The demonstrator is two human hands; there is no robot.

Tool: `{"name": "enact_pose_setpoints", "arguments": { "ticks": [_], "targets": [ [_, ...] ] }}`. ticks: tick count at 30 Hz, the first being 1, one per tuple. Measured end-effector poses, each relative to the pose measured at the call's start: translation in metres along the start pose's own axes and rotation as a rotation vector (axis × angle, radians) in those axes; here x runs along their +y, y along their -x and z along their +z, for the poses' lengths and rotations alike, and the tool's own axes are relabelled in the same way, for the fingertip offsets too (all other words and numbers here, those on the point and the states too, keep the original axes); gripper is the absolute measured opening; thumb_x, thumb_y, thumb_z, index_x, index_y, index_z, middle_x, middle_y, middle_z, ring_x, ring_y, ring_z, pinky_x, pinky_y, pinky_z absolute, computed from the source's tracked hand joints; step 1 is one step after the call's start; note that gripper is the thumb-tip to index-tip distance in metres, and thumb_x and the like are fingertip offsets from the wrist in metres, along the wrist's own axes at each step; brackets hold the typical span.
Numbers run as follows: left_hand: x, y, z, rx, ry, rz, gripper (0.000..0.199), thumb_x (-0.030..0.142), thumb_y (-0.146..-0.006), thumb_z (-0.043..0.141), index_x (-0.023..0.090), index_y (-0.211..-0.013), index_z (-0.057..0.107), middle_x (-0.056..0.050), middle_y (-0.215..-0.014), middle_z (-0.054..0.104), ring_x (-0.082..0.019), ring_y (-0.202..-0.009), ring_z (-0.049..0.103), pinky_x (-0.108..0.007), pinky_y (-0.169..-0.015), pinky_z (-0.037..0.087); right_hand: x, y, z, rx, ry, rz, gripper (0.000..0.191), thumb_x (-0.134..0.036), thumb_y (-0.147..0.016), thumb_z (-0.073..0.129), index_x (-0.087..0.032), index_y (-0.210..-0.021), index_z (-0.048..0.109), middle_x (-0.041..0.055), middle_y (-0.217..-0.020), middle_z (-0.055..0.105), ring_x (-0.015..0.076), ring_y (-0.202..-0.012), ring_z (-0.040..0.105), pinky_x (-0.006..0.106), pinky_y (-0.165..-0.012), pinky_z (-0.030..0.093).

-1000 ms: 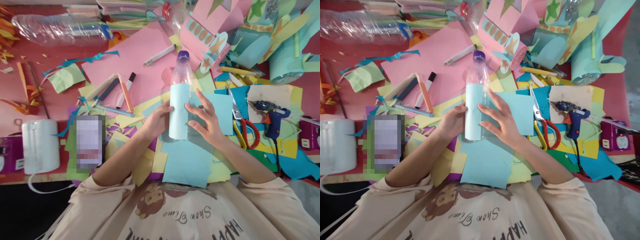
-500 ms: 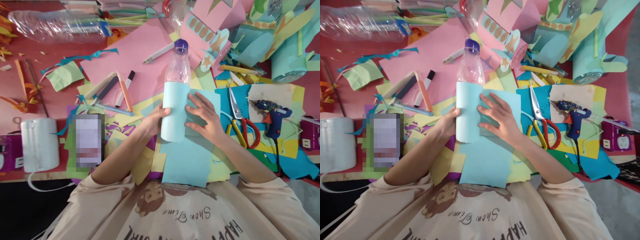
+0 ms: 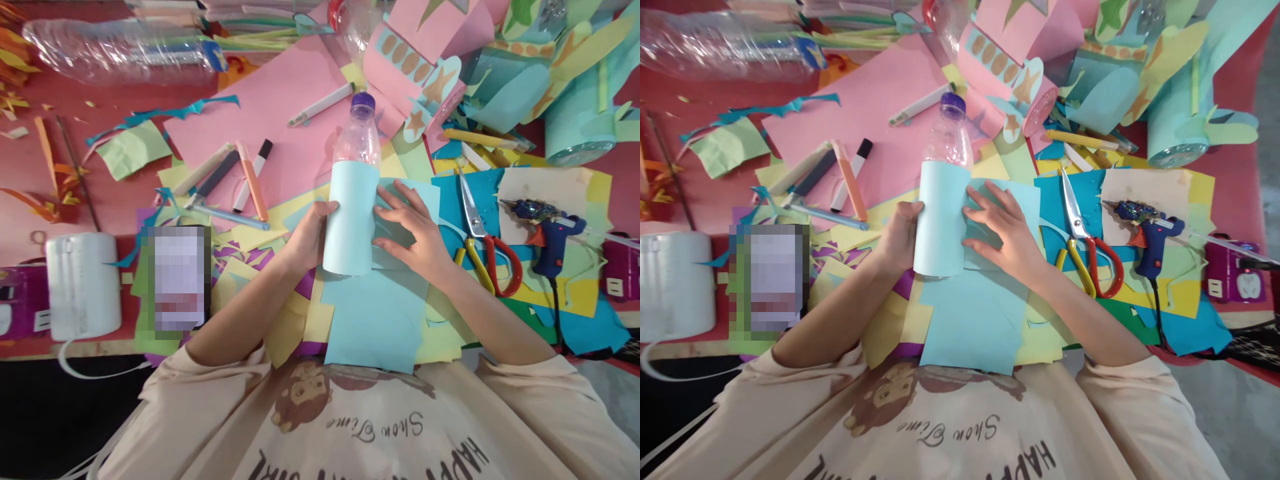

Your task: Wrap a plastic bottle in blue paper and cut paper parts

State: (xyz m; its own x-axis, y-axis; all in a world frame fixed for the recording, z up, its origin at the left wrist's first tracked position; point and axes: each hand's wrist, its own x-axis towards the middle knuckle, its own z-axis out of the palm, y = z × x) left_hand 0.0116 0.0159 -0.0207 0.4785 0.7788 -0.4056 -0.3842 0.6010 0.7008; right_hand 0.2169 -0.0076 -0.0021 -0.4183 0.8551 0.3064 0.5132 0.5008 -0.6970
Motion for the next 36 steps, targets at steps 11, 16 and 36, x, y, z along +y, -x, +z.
{"name": "enact_pose_setpoints", "arguments": {
  "ticks": [11,16,36],
  "targets": [
    [-0.004,0.001,-0.009,-0.063,-0.037,-0.011,0.064,0.065,-0.067,0.062,0.017,-0.109,0.059,-0.010,-0.091,0.075,-0.032,-0.094,0.070,-0.042,-0.080,0.057,-0.004,0.000,0.001,0.016,0.039,-0.002,0.032,-0.037,-0.081,0.065,-0.025,-0.110,0.056,0.0058,-0.141,0.056,0.0278,-0.140,0.041,0.060,-0.118,0.027],
    [-0.004,0.003,-0.004,-0.013,-0.036,0.007,0.067,0.063,-0.063,0.067,0.017,-0.111,0.059,-0.010,-0.095,0.075,-0.031,-0.093,0.070,-0.038,-0.076,0.058,-0.002,0.001,0.002,0.007,0.060,-0.008,0.044,-0.034,-0.079,0.065,-0.025,-0.120,0.053,0.0057,-0.141,0.056,0.0279,-0.141,0.039,0.060,-0.118,0.027],
    [0.001,0.009,0.008,0.120,-0.157,0.064,0.078,0.061,-0.050,0.076,0.018,-0.108,0.049,-0.006,-0.087,0.067,-0.024,-0.078,0.066,-0.033,-0.065,0.052,0.000,0.004,0.008,0.035,0.122,-0.065,0.046,-0.028,-0.078,0.064,-0.024,-0.123,0.051,0.0065,-0.138,0.058,0.0283,-0.140,0.041,0.060,-0.117,0.031]
  ]
}}
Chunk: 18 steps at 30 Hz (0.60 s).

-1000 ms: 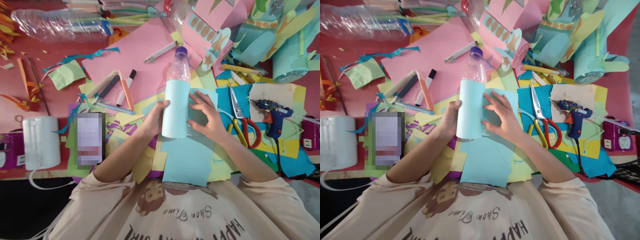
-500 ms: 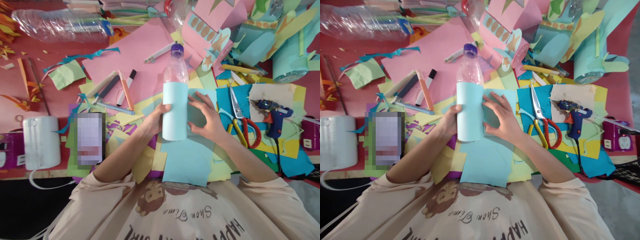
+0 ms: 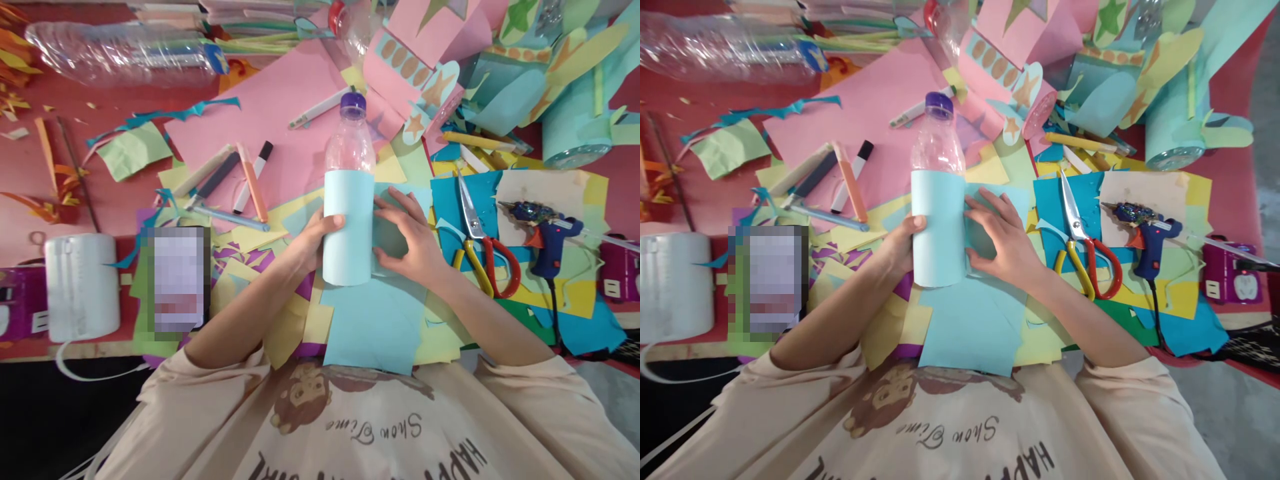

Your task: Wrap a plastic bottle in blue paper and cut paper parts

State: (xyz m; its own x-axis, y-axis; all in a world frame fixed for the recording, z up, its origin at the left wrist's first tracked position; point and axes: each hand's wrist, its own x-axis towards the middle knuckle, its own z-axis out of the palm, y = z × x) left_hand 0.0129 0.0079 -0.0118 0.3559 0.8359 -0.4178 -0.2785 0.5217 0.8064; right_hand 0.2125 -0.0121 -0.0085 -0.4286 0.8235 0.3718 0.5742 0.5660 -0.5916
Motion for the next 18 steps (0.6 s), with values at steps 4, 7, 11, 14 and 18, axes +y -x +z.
{"name": "enact_pose_setpoints", "arguments": {
  "ticks": [4,7,11,14,18],
  "targets": [
    [0.0005,0.0000,0.0031,0.026,0.012,0.020,0.075,0.060,-0.049,0.077,0.017,-0.105,0.050,-0.004,-0.083,0.065,-0.022,-0.074,0.065,-0.031,-0.060,0.052,0.0011,0.0010,0.0014,-0.021,0.008,-0.007,0.027,-0.029,-0.081,0.064,-0.024,-0.107,0.058,0.0050,-0.139,0.058,0.0289,-0.141,0.039,0.061,-0.117,0.029],
    [0.0006,0.0003,0.0045,0.032,0.015,0.030,0.073,0.061,-0.051,0.076,0.017,-0.103,0.051,-0.004,-0.082,0.065,-0.022,-0.074,0.066,-0.030,-0.057,0.051,0.0015,0.0019,0.0024,-0.020,0.013,-0.030,0.016,-0.027,-0.083,0.061,-0.023,-0.099,0.060,0.0060,-0.141,0.057,0.0292,-0.142,0.038,0.061,-0.117,0.029],
    [-0.0004,0.0009,0.0047,0.009,0.004,0.048,0.070,0.060,-0.056,0.074,0.017,-0.107,0.051,-0.004,-0.083,0.066,-0.022,-0.075,0.067,-0.031,-0.060,0.053,0.0009,0.0030,0.0028,-0.014,0.034,-0.064,0.014,-0.027,-0.085,0.060,-0.022,-0.098,0.060,0.0075,-0.142,0.055,0.0291,-0.142,0.037,0.062,-0.116,0.030],
    [-0.0027,0.0011,0.0040,0.023,0.010,0.055,0.075,0.058,-0.056,0.075,0.016,-0.113,0.051,-0.005,-0.087,0.068,-0.023,-0.076,0.067,-0.031,-0.058,0.052,0.0003,0.0038,0.0033,-0.020,0.059,-0.081,0.012,-0.028,-0.085,0.060,-0.022,-0.096,0.060,0.0084,-0.144,0.053,0.0294,-0.143,0.036,0.062,-0.115,0.030],
    [-0.0045,0.0018,0.0031,0.060,0.017,0.046,0.075,0.056,-0.055,0.076,0.017,-0.114,0.052,-0.008,-0.093,0.069,-0.026,-0.081,0.068,-0.031,-0.058,0.053,-0.0018,0.0048,0.0043,-0.030,0.099,-0.072,0.009,-0.028,-0.085,0.061,-0.024,-0.092,0.058,0.0074,-0.145,0.051,0.0302,-0.143,0.035,0.064,-0.115,0.029]
  ]
}}
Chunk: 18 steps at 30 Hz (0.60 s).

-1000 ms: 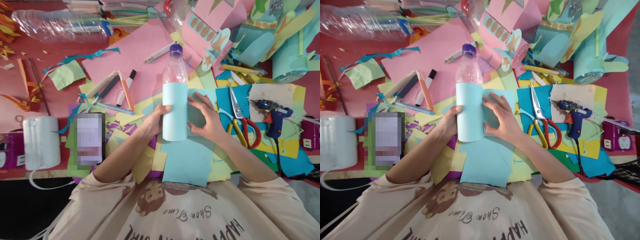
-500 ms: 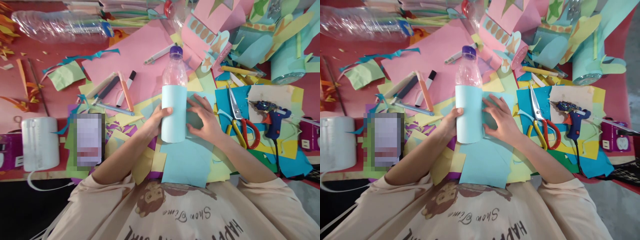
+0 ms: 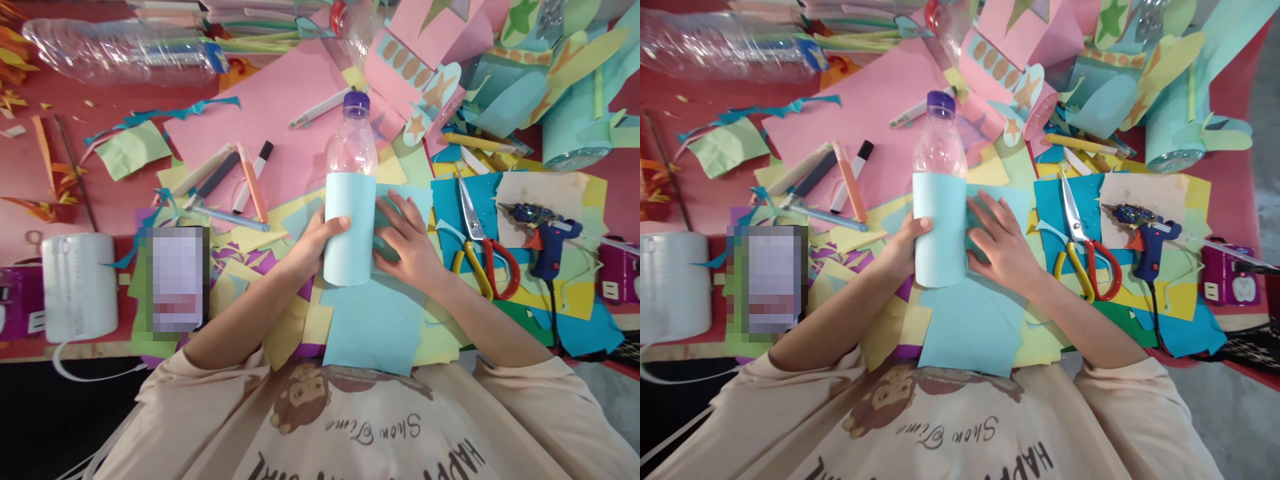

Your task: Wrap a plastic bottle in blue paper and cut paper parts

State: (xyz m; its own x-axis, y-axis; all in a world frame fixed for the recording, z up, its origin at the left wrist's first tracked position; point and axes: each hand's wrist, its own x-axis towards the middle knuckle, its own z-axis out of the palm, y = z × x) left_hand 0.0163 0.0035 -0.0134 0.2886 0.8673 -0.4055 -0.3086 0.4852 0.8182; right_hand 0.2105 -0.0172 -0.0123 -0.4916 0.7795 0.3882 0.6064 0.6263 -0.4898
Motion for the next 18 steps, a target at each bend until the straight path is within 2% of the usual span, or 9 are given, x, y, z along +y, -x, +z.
{"name": "enact_pose_setpoints", "arguments": {
  "ticks": [5,7,10,12,13,15,18],
  "targets": [
    [0.008,0.001,0.002,0.052,0.011,0.008,0.068,0.059,-0.054,0.076,0.017,-0.102,0.054,-0.007,-0.087,0.069,-0.026,-0.080,0.068,-0.032,-0.059,0.053,-0.006,-0.001,-0.004,-0.008,0.067,-0.078,0.006,-0.031,-0.088,0.058,-0.025,-0.089,0.057,0.0060,-0.140,0.057,0.0275,-0.139,0.042,0.059,-0.116,0.031],
    [0.012,0.001,0.002,0.068,0.015,0.005,0.067,0.059,-0.055,0.077,0.017,-0.101,0.053,-0.007,-0.086,0.069,-0.027,-0.082,0.068,-0.032,-0.060,0.053,-0.006,-0.002,-0.007,0.043,0.040,-0.063,0.008,-0.033,-0.088,0.057,-0.026,-0.093,0.057,0.0053,-0.137,0.059,0.0269,-0.136,0.045,0.058,-0.116,0.031],
    [0.013,0.001,0.002,0.084,0.013,0.011,0.068,0.059,-0.055,0.078,0.018,-0.104,0.052,-0.008,-0.087,0.069,-0.029,-0.087,0.068,-0.034,-0.063,0.055,-0.001,-0.006,-0.012,0.235,-0.065,0.155,0.027,-0.034,-0.088,0.057,-0.028,-0.114,0.053,0.0079,-0.142,0.050,0.0286,-0.139,0.041,0.058,-0.114,0.031],
    [0.012,0.001,0.001,0.094,0.015,0.019,0.069,0.058,-0.055,0.078,0.018,-0.106,0.052,-0.009,-0.091,0.069,-0.031,-0.089,0.068,-0.036,-0.064,0.056,0.005,-0.008,-0.013,0.344,-0.230,0.342,0.045,-0.041,-0.086,0.059,-0.028,-0.127,0.045,0.0099,-0.144,0.046,0.0288,-0.136,0.043,0.056,-0.109,0.038],
    [0.011,0.001,0.000,0.099,0.016,0.025,0.069,0.058,-0.056,0.077,0.018,-0.106,0.051,-0.009,-0.093,0.069,-0.031,-0.090,0.068,-0.037,-0.065,0.056,0.008,-0.010,-0.013,0.353,-0.339,0.428,0.048,-0.046,-0.085,0.059,-0.028,-0.127,0.045,0.0101,-0.138,0.050,0.0282,-0.129,0.049,0.053,-0.103,0.044],
    [0.009,0.001,-0.001,0.105,0.009,0.033,0.067,0.057,-0.057,0.076,0.018,-0.107,0.051,-0.010,-0.096,0.068,-0.031,-0.091,0.068,-0.037,-0.066,0.056,0.012,-0.011,-0.014,0.293,-0.557,0.595,0.040,-0.053,-0.083,0.059,-0.026,-0.113,0.053,0.0070,-0.114,0.062,0.0243,-0.105,0.062,0.043,-0.086,0.053],
    [0.010,0.001,0.000,0.099,-0.015,0.048,0.067,0.053,-0.059,0.076,0.019,-0.109,0.050,-0.009,-0.097,0.067,-0.030,-0.091,0.067,-0.036,-0.066,0.056,0.011,-0.012,-0.016,0.188,-0.753,0.773,0.031,-0.054,-0.082,0.060,-0.023,-0.083,0.061,0.0006,-0.078,0.061,0.0153,-0.070,0.058,0.031,-0.063,0.050]
  ]
}}
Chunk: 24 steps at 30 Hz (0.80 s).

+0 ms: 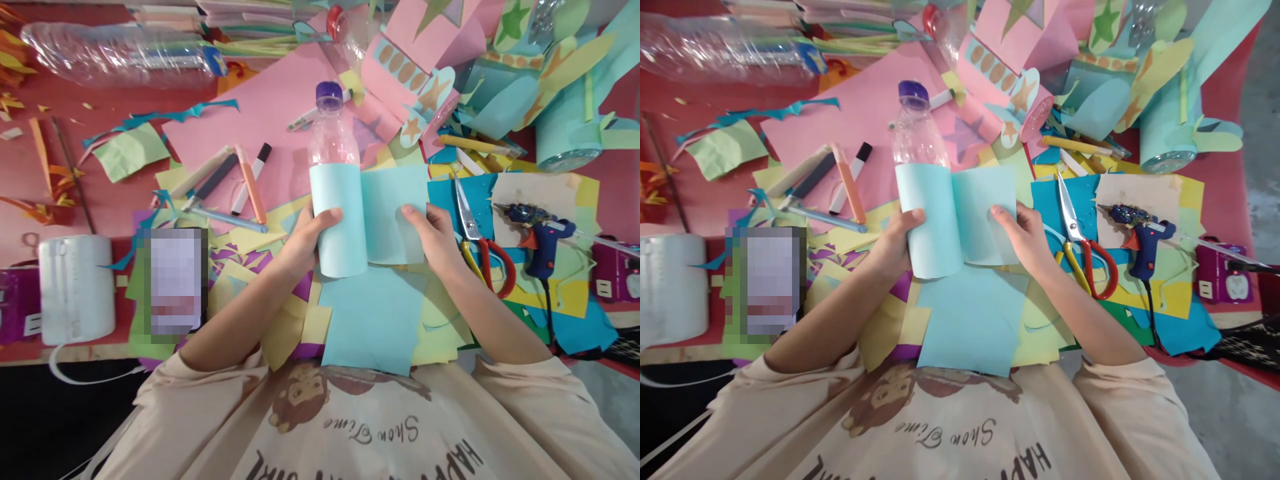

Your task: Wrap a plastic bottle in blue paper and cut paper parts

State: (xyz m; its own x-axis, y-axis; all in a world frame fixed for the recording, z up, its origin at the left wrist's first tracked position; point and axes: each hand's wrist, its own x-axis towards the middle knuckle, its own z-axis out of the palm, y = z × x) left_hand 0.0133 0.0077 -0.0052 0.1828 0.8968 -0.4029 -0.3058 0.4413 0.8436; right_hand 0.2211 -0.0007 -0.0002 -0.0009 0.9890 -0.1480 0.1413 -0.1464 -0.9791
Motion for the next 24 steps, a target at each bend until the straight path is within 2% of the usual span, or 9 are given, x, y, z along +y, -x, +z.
{"name": "enact_pose_setpoints", "arguments": {
  "ticks": [2,6,13,16,18,20,21,23,24],
  "targets": [
    [0.001,0.000,0.001,-0.012,-0.021,0.017,0.066,0.050,-0.059,0.077,0.020,-0.112,0.050,-0.007,-0.098,0.066,-0.029,-0.092,0.067,-0.035,-0.066,0.056,-0.002,0.003,0.001,-0.007,-0.040,0.018,0.031,-0.052,-0.081,0.061,-0.022,-0.075,0.061,-0.0012,-0.072,0.056,0.0117,-0.062,0.051,0.027,-0.056,0.044],
    [0.001,0.000,0.004,-0.033,-0.076,0.059,0.060,0.044,-0.062,0.077,0.021,-0.112,0.053,-0.007,-0.101,0.066,-0.028,-0.093,0.066,-0.033,-0.068,0.055,-0.005,0.009,0.003,-0.045,-0.057,-0.083,0.038,-0.054,-0.081,0.062,-0.022,-0.064,0.052,-0.0022,-0.066,0.046,0.0100,-0.057,0.042,0.026,-0.050,0.035],
    [-0.002,0.003,0.007,-0.086,-0.131,0.018,0.064,0.042,-0.062,0.078,0.021,-0.117,0.052,-0.010,-0.119,0.064,-0.034,-0.109,0.061,-0.039,-0.077,0.057,-0.008,0.017,0.006,-0.110,-0.027,-0.190,0.047,-0.054,-0.087,0.055,-0.021,-0.059,0.038,-0.0039,-0.058,0.031,0.0083,-0.050,0.027,0.026,-0.044,0.026],
    [-0.002,0.003,0.007,-0.097,-0.133,0.016,0.065,0.042,-0.061,0.078,0.021,-0.116,0.052,-0.011,-0.122,0.063,-0.034,-0.111,0.061,-0.039,-0.078,0.057,-0.008,0.019,0.007,-0.119,-0.017,-0.217,0.048,-0.053,-0.089,0.054,-0.021,-0.058,0.036,-0.0041,-0.057,0.030,0.0080,-0.048,0.027,0.025,-0.043,0.026],
    [-0.002,0.003,0.008,-0.097,-0.137,0.018,0.065,0.043,-0.062,0.078,0.021,-0.116,0.051,-0.011,-0.122,0.062,-0.034,-0.111,0.061,-0.038,-0.078,0.057,-0.008,0.019,0.008,-0.118,0.019,-0.239,0.046,-0.052,-0.090,0.053,-0.021,-0.059,0.038,-0.0036,-0.057,0.034,0.0088,-0.049,0.032,0.026,-0.043,0.030],
    [-0.002,0.004,0.009,-0.092,-0.133,0.021,0.065,0.043,-0.062,0.078,0.021,-0.117,0.051,-0.011,-0.121,0.062,-0.034,-0.110,0.061,-0.038,-0.077,0.057,-0.007,0.017,0.007,-0.113,0.075,-0.275,0.039,-0.050,-0.091,0.052,-0.022,-0.063,0.046,-0.0015,-0.064,0.046,0.0115,-0.056,0.046,0.027,-0.050,0.042],
    [-0.002,0.004,0.009,-0.086,-0.128,0.021,0.065,0.044,-0.062,0.077,0.022,-0.117,0.051,-0.011,-0.120,0.063,-0.033,-0.109,0.061,-0.037,-0.076,0.057,-0.006,0.015,0.007,-0.092,0.104,-0.303,0.033,-0.049,-0.091,0.052,-0.023,-0.071,0.051,0.0005,-0.073,0.054,0.0144,-0.066,0.055,0.030,-0.059,0.049],
    [-0.003,0.004,0.010,-0.060,-0.117,0.018,0.067,0.044,-0.062,0.077,0.022,-0.119,0.050,-0.010,-0.115,0.064,-0.032,-0.104,0.063,-0.036,-0.073,0.057,-0.006,0.013,0.003,0.020,0.174,-0.386,0.024,-0.049,-0.091,0.051,-0.026,-0.098,0.057,0.0063,-0.107,0.062,0.0230,-0.101,0.062,0.040,-0.084,0.055],
    [-0.003,0.004,0.010,-0.041,-0.113,0.016,0.067,0.044,-0.062,0.077,0.022,-0.119,0.050,-0.009,-0.111,0.064,-0.031,-0.101,0.064,-0.036,-0.072,0.057,-0.006,0.012,0.000,0.101,0.227,-0.443,0.029,-0.048,-0.091,0.050,-0.027,-0.112,0.053,0.0088,-0.125,0.058,0.0271,-0.119,0.056,0.046,-0.096,0.051]
  ]
}}
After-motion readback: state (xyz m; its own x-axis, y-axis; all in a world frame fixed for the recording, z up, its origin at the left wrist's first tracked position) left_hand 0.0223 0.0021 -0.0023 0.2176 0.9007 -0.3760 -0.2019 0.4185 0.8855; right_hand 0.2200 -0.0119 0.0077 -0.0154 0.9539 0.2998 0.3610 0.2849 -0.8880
